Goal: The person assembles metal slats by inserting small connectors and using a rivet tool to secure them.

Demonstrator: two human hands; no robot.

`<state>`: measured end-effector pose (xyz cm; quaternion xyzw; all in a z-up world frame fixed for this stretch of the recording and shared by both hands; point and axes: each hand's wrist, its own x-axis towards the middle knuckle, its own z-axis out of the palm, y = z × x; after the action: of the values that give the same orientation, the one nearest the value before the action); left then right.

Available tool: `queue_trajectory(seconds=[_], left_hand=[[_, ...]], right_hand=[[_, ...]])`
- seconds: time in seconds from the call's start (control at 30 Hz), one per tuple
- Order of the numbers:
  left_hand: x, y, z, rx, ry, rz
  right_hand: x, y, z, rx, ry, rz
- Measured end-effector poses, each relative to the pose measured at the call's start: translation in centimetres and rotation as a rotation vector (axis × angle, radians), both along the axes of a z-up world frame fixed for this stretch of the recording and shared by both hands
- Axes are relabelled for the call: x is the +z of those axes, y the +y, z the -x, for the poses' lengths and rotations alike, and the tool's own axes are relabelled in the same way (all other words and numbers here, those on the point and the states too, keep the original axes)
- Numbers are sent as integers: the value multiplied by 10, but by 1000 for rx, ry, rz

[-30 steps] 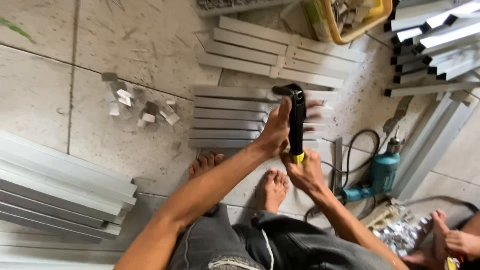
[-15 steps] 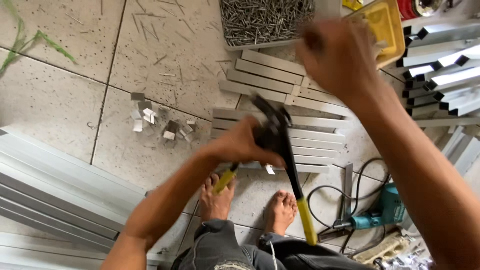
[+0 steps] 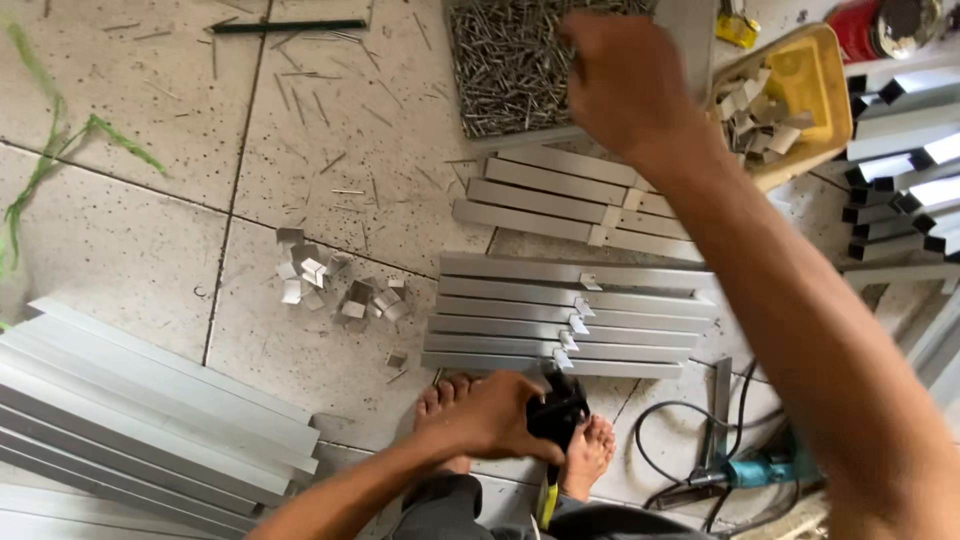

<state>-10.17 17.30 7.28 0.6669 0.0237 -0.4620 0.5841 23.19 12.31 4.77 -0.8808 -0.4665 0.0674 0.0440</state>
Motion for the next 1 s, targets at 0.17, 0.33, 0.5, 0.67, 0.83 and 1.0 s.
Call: queue_trajectory(seconds=[0.17,0.33,0.5,0.67,0.83,1.0], left_hand=[[27,16,-47,-2,101,-79],[21,-1,-47,-30,-278,-376],[46,-28,-53,-277,-409,-502],[50,-40,-41,-379,-416,-561],[35,-47,-27,-391,-477,-647],[36,-48,-21,-385,-413,-653]], right_hand=[[113,-77,77,25,251,-432],[163,-138,161,-275,357,-660],[166,-157,213,-461,484,-659],[160,-173,233,-377,413,-524],[152,-185,238,-233,378,-331],[150,-192,243,-246,371,-354]])
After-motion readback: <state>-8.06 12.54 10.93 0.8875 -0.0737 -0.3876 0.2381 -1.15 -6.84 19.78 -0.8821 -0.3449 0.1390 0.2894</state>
